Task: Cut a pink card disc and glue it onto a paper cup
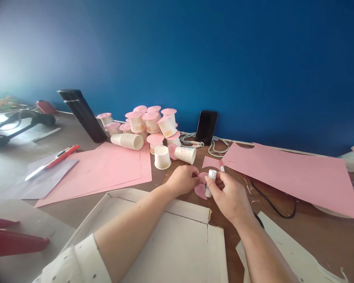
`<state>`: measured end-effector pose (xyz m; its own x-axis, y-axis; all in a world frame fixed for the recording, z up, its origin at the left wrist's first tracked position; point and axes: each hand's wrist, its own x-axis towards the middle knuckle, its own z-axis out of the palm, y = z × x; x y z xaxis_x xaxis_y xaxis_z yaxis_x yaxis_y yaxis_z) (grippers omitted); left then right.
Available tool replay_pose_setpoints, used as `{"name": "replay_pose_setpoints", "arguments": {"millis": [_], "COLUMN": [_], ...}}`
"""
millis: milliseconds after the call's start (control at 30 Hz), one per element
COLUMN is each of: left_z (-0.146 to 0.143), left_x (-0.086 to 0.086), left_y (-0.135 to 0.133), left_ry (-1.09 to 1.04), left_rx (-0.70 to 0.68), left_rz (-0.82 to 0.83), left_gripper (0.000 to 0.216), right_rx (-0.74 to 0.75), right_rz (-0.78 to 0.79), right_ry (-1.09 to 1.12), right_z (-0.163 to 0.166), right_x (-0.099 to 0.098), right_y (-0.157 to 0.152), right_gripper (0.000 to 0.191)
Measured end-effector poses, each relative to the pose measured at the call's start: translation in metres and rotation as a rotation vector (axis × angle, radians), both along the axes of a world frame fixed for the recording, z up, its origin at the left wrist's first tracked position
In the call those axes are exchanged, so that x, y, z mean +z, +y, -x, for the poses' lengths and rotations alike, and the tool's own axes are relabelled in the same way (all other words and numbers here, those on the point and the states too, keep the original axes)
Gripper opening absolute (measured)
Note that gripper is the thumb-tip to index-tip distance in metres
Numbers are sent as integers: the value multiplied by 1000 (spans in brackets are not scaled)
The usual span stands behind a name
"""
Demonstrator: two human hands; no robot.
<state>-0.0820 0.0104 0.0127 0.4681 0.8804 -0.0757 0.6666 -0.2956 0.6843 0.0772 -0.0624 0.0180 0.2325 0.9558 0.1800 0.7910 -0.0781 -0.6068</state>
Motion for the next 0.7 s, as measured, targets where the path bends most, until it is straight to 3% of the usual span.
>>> {"name": "replay_pose_setpoints", "arguments": {"millis": [233,500,700], "left_z": [0,-1,-1], "left_x": [-1,-5,-7], "left_y": [1,4,5], "left_ry": [-3,-8,5], "left_rx": [8,1,2], "left_rz": [-5,-34,-41], "left_gripper": [19,18,20], "right_rx": [29,89,95], "right_rz": [16,140,91], "right_ry": [-11,30,14], "right_z": [2,3,0], "right_x": [-1,-11,-18], "right_y": [-1,3,6], "right_gripper": [39,33,32]}}
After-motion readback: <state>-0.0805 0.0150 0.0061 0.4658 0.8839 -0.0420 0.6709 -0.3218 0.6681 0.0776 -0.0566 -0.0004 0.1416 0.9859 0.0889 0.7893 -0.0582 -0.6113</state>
